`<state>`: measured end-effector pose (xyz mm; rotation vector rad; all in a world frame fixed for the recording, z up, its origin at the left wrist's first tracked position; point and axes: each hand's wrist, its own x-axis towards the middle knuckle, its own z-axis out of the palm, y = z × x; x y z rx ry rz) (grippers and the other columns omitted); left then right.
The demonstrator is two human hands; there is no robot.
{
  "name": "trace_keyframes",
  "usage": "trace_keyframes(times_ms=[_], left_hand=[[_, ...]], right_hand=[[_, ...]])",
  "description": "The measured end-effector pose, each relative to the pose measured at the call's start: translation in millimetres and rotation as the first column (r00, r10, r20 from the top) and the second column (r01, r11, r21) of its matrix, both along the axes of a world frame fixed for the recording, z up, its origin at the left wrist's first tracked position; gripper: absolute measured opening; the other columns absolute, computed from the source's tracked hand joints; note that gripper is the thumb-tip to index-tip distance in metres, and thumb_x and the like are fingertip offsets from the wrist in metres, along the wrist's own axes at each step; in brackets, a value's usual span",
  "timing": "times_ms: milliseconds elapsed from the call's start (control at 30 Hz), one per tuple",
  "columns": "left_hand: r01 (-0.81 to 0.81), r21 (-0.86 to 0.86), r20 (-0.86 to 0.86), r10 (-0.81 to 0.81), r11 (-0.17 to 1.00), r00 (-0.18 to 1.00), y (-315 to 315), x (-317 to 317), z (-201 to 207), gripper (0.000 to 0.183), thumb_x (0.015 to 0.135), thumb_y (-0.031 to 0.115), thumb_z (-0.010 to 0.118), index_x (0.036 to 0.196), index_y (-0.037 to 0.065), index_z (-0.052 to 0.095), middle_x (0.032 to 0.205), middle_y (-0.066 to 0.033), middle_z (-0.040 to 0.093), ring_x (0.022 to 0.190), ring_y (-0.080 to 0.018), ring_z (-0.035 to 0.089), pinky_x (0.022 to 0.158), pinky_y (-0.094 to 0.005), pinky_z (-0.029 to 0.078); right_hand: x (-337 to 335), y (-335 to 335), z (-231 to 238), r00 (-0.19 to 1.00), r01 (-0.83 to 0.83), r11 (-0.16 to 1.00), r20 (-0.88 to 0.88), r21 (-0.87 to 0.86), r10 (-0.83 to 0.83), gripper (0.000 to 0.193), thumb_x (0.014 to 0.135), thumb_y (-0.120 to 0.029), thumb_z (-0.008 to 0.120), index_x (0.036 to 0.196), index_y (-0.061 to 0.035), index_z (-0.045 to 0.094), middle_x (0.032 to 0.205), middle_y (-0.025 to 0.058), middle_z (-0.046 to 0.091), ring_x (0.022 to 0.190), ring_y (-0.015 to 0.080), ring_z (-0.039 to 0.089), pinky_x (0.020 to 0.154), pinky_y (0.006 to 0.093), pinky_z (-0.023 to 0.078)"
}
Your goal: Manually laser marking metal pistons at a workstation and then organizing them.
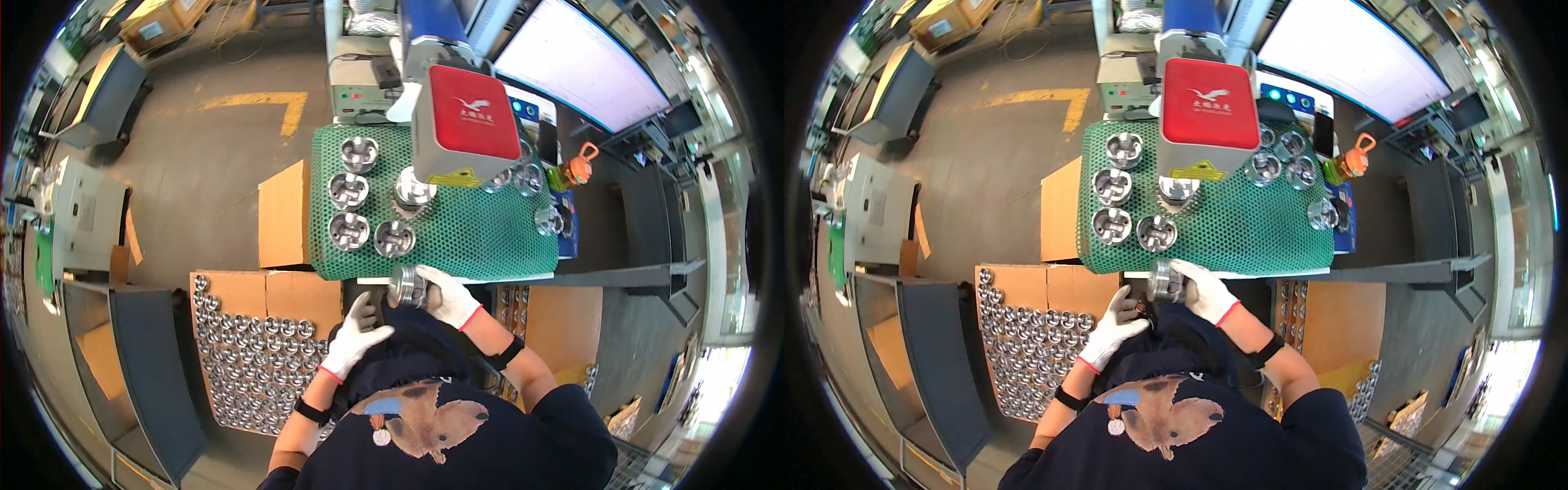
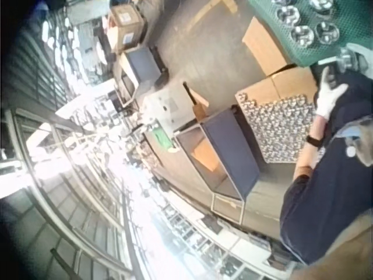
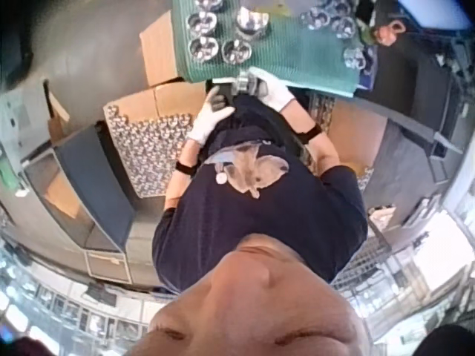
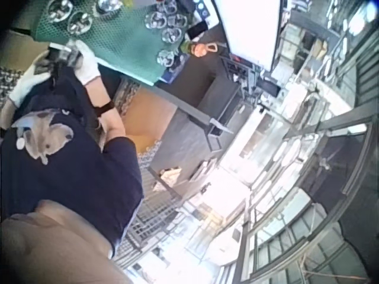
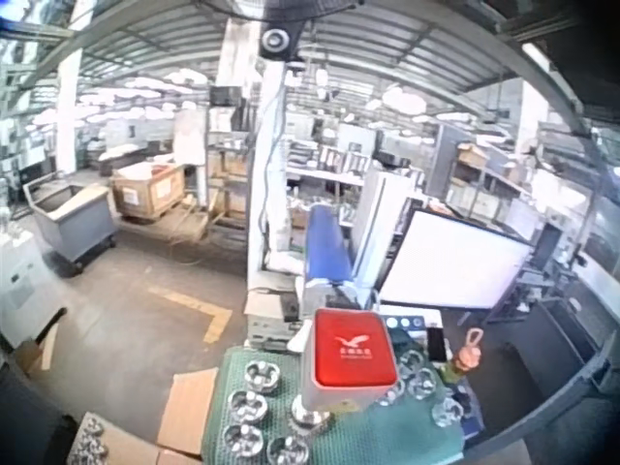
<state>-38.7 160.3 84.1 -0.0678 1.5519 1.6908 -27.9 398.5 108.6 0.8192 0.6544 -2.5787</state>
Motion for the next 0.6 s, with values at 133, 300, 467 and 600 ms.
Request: trace_keyframes(times_ms=[133,300,467,600], left_hand=[[-0.293,0.181,-0.307,0.337,0.939,0.89,41.9,-13.5,46.9,0.114,0.056,0.026,0.095,0.146,0.001,0.029,0.137,-0.0184,0.049,0.124,-0.0268,0.053,0.103,-0.0399,0.046],[-0.409,0.031,-0.672,0.322,0.912,0.667,41.2,-50.1,110.4,0.093,0.053,0.015,0.094,0.13,0.0,0.045,0.122,-0.0155,0.058,0.111,-0.0249,0.061,0.095,-0.0389,0.051],[-0.406,-0.356,-0.933,-0.292,0.842,0.212,72.7,-61.9,110.0,0.06,0.058,0.006,0.073,0.116,0.004,0.059,0.107,-0.0186,0.062,0.096,-0.0375,0.061,0.085,-0.0468,0.05],[0.218,-0.353,-0.903,-0.392,0.91,0.176,131.4,-72.0,96.7,0.039,0.071,0.002,0.059,0.109,0.01,0.062,0.103,-0.0136,0.064,0.096,-0.0348,0.061,0.083,-0.0443,0.049]], right_hand=[[-32.1,-44.6,75.1,0.995,-0.034,0.992,-0.096,-0.118,0.023,0.04,0.102,-0.034,0.045,0.135,-0.0113,0.05,0.134,0.0091,0.058,0.126,0.026,0.053,0.107,0.0478,0.042],[-49.0,-31.8,105.9,0.985,-0.164,0.985,-0.041,0.052,0.167,0.041,0.102,-0.033,0.048,0.135,-0.0078,0.052,0.135,0.0088,0.057,0.125,0.0229,0.053,0.108,0.0414,0.04],[-29.1,18.9,68.0,0.957,-0.238,0.94,-0.224,-0.245,0.184,0.076,0.092,-0.059,0.053,0.146,-0.008,0.037,0.14,0.0092,0.052,0.125,0.0247,0.052,0.108,0.0506,0.039],[1.5,54.2,32.6,0.991,0.115,0.974,0.096,-0.197,-0.097,0.05,0.096,-0.051,0.048,0.128,-0.0135,0.055,0.128,0.011,0.059,0.12,0.0275,0.054,0.106,0.0504,0.039]])
